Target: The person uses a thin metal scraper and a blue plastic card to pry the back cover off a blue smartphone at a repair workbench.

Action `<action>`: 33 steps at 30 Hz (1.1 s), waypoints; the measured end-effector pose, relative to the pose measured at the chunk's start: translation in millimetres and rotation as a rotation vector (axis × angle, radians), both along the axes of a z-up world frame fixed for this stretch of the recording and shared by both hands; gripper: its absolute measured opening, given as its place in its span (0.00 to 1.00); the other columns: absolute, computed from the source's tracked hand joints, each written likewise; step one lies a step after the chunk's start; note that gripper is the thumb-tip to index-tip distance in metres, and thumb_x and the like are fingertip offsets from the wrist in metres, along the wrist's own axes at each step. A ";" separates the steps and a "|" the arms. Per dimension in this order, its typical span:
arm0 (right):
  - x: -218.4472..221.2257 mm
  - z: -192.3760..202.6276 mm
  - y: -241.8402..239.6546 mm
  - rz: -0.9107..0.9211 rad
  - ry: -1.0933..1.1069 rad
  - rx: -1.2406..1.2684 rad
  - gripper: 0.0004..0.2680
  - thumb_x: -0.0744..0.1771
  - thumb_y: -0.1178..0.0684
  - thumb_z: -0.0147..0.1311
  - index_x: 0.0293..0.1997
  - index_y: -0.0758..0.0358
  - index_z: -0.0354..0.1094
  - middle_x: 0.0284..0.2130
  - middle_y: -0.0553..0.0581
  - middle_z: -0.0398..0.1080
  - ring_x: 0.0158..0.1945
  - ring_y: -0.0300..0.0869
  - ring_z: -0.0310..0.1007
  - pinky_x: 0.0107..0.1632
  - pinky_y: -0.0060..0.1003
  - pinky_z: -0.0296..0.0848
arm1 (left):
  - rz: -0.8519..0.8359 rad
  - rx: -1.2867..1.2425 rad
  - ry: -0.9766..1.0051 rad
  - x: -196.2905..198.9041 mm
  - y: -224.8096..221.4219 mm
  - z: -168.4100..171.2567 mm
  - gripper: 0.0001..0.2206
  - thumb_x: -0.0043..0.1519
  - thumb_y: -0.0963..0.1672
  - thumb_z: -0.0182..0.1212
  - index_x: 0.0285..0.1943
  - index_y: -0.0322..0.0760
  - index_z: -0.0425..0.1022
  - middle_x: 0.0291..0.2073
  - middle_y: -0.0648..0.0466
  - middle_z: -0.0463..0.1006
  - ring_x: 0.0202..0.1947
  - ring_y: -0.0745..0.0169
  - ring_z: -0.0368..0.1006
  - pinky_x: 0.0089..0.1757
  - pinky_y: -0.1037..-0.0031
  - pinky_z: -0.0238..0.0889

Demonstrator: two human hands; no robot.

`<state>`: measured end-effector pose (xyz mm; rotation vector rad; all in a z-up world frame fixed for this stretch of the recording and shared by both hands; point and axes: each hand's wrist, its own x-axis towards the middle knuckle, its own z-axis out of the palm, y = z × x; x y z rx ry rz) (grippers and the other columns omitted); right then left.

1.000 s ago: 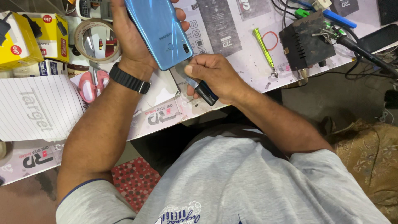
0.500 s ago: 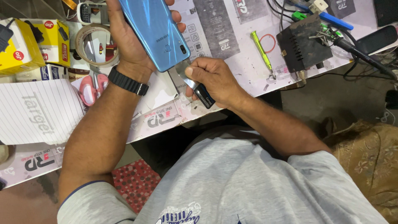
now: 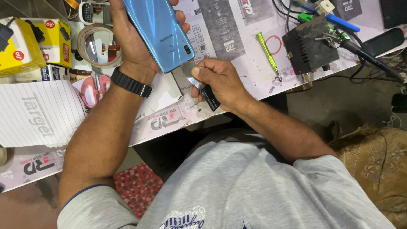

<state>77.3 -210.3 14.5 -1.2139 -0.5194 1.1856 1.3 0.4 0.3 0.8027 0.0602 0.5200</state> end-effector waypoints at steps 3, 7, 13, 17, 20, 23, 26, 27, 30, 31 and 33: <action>-0.4 2.4 0.6 -0.001 0.009 -0.023 0.08 0.71 0.53 0.51 0.40 0.68 0.69 0.23 0.60 0.74 0.23 0.37 0.75 0.26 0.28 0.76 | 0.006 -0.044 0.007 0.0 -1.3 0.6 0.39 0.67 0.67 0.42 0.57 0.29 0.70 0.44 0.42 0.74 0.42 0.50 0.78 0.44 0.57 0.78; -0.4 3.9 3.7 0.017 -0.027 -0.055 0.08 0.71 0.53 0.50 0.40 0.68 0.69 0.24 0.59 0.74 0.23 0.36 0.75 0.26 0.28 0.76 | 0.000 -0.083 0.015 1.4 -2.8 0.8 0.39 0.67 0.67 0.41 0.58 0.29 0.70 0.44 0.42 0.74 0.42 0.50 0.79 0.43 0.56 0.78; 1.2 2.6 3.5 0.027 -0.029 -0.033 0.09 0.71 0.52 0.51 0.39 0.68 0.68 0.24 0.59 0.74 0.23 0.36 0.75 0.26 0.28 0.77 | -0.024 -0.021 -0.017 3.2 -8.3 -1.3 0.40 0.65 0.67 0.41 0.60 0.30 0.70 0.46 0.41 0.77 0.40 0.51 0.80 0.41 0.57 0.79; 0.4 1.4 4.5 0.012 -0.006 -0.013 0.07 0.71 0.53 0.51 0.40 0.68 0.69 0.26 0.57 0.73 0.26 0.36 0.77 0.27 0.29 0.79 | -0.032 -0.015 -0.012 2.5 -7.4 -0.8 0.40 0.66 0.67 0.42 0.60 0.30 0.70 0.47 0.41 0.76 0.41 0.51 0.80 0.42 0.57 0.79; 1.0 1.4 1.7 0.010 0.016 -0.016 0.07 0.71 0.54 0.51 0.40 0.68 0.69 0.26 0.57 0.73 0.26 0.36 0.77 0.27 0.29 0.78 | -0.035 -0.015 0.008 0.9 -5.2 0.8 0.40 0.66 0.67 0.41 0.62 0.31 0.70 0.48 0.41 0.76 0.41 0.51 0.80 0.42 0.57 0.79; 3.2 0.2 -0.7 0.023 0.002 -0.005 0.07 0.71 0.53 0.51 0.40 0.67 0.69 0.24 0.59 0.74 0.23 0.36 0.74 0.25 0.28 0.75 | -0.035 0.004 0.017 2.7 -5.0 0.6 0.39 0.67 0.67 0.41 0.61 0.31 0.70 0.47 0.41 0.77 0.41 0.51 0.80 0.42 0.57 0.79; 5.1 0.6 -1.5 0.030 0.012 -0.018 0.07 0.71 0.53 0.51 0.39 0.67 0.68 0.23 0.59 0.74 0.20 0.35 0.72 0.24 0.27 0.73 | -0.037 0.015 0.048 3.0 -4.3 1.4 0.39 0.67 0.66 0.40 0.62 0.31 0.70 0.47 0.41 0.77 0.42 0.51 0.80 0.42 0.57 0.79; 5.5 1.3 -1.1 0.032 0.023 -0.028 0.07 0.71 0.53 0.52 0.38 0.67 0.68 0.23 0.59 0.74 0.20 0.35 0.71 0.23 0.27 0.73 | -0.049 -0.008 0.057 2.6 -3.5 2.1 0.39 0.67 0.66 0.39 0.61 0.31 0.70 0.47 0.41 0.77 0.41 0.51 0.79 0.42 0.57 0.79; 6.4 4.5 -1.3 0.080 0.015 -0.028 0.08 0.71 0.54 0.53 0.36 0.67 0.68 0.22 0.59 0.74 0.20 0.35 0.71 0.23 0.27 0.72 | -0.133 -0.084 0.062 1.4 -0.5 3.9 0.36 0.69 0.64 0.39 0.60 0.30 0.70 0.46 0.43 0.75 0.42 0.51 0.79 0.42 0.57 0.78; 7.6 5.8 -1.0 0.095 -0.005 -0.051 0.08 0.71 0.54 0.53 0.36 0.66 0.69 0.21 0.59 0.74 0.20 0.35 0.72 0.23 0.27 0.72 | -0.150 -0.093 0.068 0.7 0.6 4.6 0.36 0.70 0.64 0.39 0.60 0.29 0.70 0.46 0.43 0.75 0.42 0.50 0.79 0.42 0.58 0.78; 10.7 7.1 -1.9 0.126 -0.040 -0.103 0.08 0.70 0.53 0.52 0.35 0.66 0.70 0.21 0.58 0.74 0.20 0.35 0.73 0.23 0.26 0.73 | -0.169 -0.099 0.091 -1.2 1.2 4.2 0.35 0.70 0.63 0.39 0.61 0.29 0.70 0.47 0.42 0.76 0.42 0.50 0.78 0.43 0.57 0.78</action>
